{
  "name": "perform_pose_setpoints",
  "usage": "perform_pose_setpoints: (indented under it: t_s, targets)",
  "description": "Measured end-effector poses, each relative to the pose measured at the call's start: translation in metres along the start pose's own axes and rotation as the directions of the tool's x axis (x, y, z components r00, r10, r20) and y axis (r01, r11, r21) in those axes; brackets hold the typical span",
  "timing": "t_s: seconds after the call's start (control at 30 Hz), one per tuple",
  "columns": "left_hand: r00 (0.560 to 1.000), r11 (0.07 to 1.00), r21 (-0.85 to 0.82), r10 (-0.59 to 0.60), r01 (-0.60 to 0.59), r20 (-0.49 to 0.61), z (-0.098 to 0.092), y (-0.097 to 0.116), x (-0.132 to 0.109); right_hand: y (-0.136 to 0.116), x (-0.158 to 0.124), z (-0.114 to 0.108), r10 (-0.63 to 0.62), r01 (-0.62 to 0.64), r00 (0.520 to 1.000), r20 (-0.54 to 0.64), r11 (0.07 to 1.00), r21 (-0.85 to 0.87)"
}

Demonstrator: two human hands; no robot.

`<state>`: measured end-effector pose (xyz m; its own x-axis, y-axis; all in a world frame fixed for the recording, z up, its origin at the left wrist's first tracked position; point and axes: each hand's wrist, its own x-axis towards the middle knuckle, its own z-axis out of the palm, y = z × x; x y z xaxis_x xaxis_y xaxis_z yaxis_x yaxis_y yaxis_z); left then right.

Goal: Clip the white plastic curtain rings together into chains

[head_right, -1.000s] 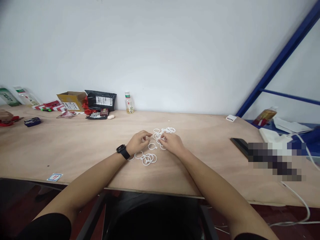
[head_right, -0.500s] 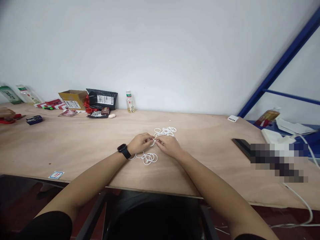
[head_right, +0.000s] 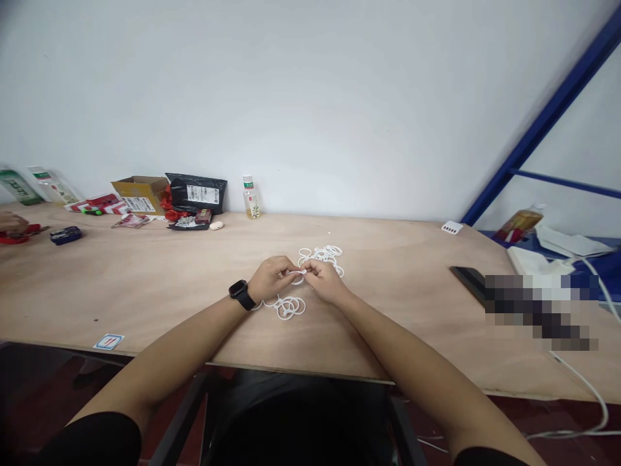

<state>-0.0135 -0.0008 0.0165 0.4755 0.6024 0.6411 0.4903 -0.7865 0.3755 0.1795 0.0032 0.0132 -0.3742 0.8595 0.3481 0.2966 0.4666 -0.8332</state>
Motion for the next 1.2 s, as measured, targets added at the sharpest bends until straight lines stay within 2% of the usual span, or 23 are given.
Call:
perform_pose_setpoints:
  t_s: [0.13,0.27,0.43,0.5,0.6,0.67,0.73,0.77,0.83,0.9,0.97,1.07,1.13,1.2]
  targets:
    - [1.000,1.000,-0.005,0.015,-0.015,0.007,0.000,0.006,0.001,0.001,0.000,0.002,0.030,-0.029,0.999,-0.016,0.995,0.094]
    - [1.000,1.000,-0.029,0.006,-0.006,0.019,0.001,0.008,0.001,0.005,0.000,0.002,0.007,-0.005,0.999,-0.040,0.998,0.064]
    - [0.995,0.996,-0.021,-0.081,0.083,0.066,-0.010,-0.003,0.002,0.010,0.000,-0.004,-0.121,0.098,0.989,-0.089,0.969,-0.227]
    - [0.984,0.988,0.018,-0.154,0.154,0.084,-0.017,-0.013,0.002,0.012,0.002,-0.009,-0.184,0.130,0.977,-0.111,0.918,-0.374]
    - [0.957,0.953,0.124,-0.283,0.275,0.055,-0.021,-0.032,-0.001,0.013,0.004,-0.018,-0.248,0.159,0.964,-0.100,0.831,-0.533]
    - [0.947,0.935,0.173,-0.319,0.309,0.033,-0.018,-0.042,-0.003,0.011,0.002,-0.021,-0.281,0.200,0.958,-0.058,0.799,-0.567]
    - [0.937,0.924,0.174,-0.348,0.340,0.017,-0.012,-0.048,-0.005,0.006,-0.002,-0.019,-0.325,0.314,0.943,0.073,0.793,-0.522]
    - [0.931,0.920,0.157,-0.365,0.359,0.009,-0.008,-0.050,-0.006,0.001,-0.005,-0.016,-0.349,0.387,0.922,0.169,0.792,-0.472]
    - [0.911,0.906,0.094,-0.413,0.412,-0.013,0.001,-0.052,-0.007,-0.008,-0.012,-0.008,-0.387,0.516,0.844,0.371,0.775,-0.365]
    - [0.885,0.886,-0.003,-0.464,0.464,-0.036,0.008,-0.052,-0.007,-0.015,-0.017,0.002,-0.382,0.572,0.786,0.486,0.748,-0.337]
    - [0.865,0.863,-0.123,-0.499,0.491,-0.048,0.015,-0.049,-0.007,-0.018,-0.019,0.009,-0.367,0.587,0.767,0.527,0.733,-0.343]
    - [0.864,0.843,-0.254,-0.501,0.475,-0.044,0.018,-0.040,-0.005,-0.016,-0.019,0.013,-0.352,0.567,0.778,0.520,0.750,-0.341]
    - [0.887,0.860,-0.270,-0.460,0.433,-0.044,0.016,-0.032,-0.004,-0.013,-0.017,0.012,-0.338,0.532,0.803,0.492,0.778,-0.334]
    - [0.929,0.905,-0.242,-0.369,0.350,-0.035,0.010,-0.022,-0.003,-0.009,-0.015,0.009,-0.327,0.486,0.838,0.438,0.811,-0.324]
